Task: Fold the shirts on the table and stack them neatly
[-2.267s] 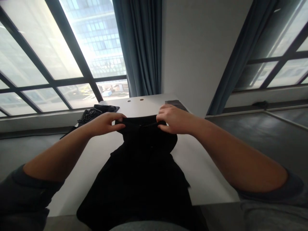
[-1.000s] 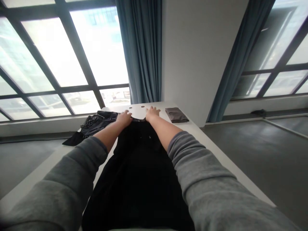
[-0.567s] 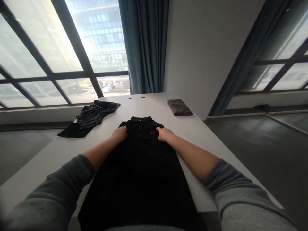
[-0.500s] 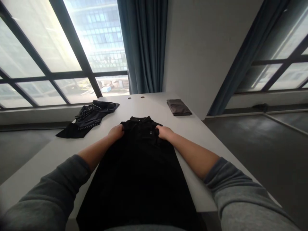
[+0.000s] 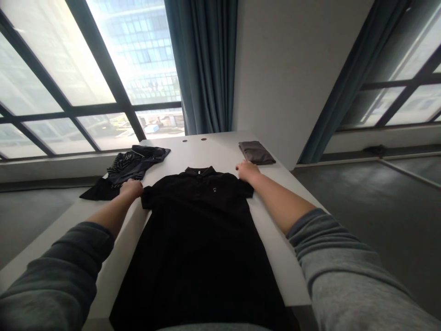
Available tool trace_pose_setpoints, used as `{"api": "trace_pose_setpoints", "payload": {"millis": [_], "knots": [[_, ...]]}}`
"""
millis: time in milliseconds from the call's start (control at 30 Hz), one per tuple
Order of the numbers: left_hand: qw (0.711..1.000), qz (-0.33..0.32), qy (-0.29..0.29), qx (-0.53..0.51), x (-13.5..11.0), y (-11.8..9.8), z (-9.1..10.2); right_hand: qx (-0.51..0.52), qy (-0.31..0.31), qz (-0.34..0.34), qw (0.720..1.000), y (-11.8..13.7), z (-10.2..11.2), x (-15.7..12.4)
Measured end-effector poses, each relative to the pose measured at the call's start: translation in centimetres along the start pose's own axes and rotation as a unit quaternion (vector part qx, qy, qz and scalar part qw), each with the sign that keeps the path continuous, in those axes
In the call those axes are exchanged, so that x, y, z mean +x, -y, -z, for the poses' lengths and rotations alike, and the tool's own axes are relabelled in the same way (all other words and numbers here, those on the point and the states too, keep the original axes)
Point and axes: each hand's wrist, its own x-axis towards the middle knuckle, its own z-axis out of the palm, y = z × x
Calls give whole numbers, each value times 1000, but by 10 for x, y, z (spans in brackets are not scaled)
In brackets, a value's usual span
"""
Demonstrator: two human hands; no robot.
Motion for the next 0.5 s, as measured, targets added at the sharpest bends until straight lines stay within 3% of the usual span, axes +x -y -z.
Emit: {"api": "trace_pose_setpoints", "payload": {"millis": [67, 133, 267, 433, 500], "knots": [[999, -31, -10, 15, -7, -25, -9, -11, 30, 43, 999, 19, -16, -8], [993, -119, -22, -4, -15, -57, -16, -21, 70, 63, 995, 32, -33, -18], [968, -248, -20, -42, -27, -125, -25, -33, 96, 20, 995, 34, -58, -43], [966, -246, 56, -63, -16, -188, -34, -34, 133, -136, 981, 34, -58, -50], [969, -223, 89, -64, -4, -204, -40, -29, 83, -99, 991, 46, -53, -36]]}}
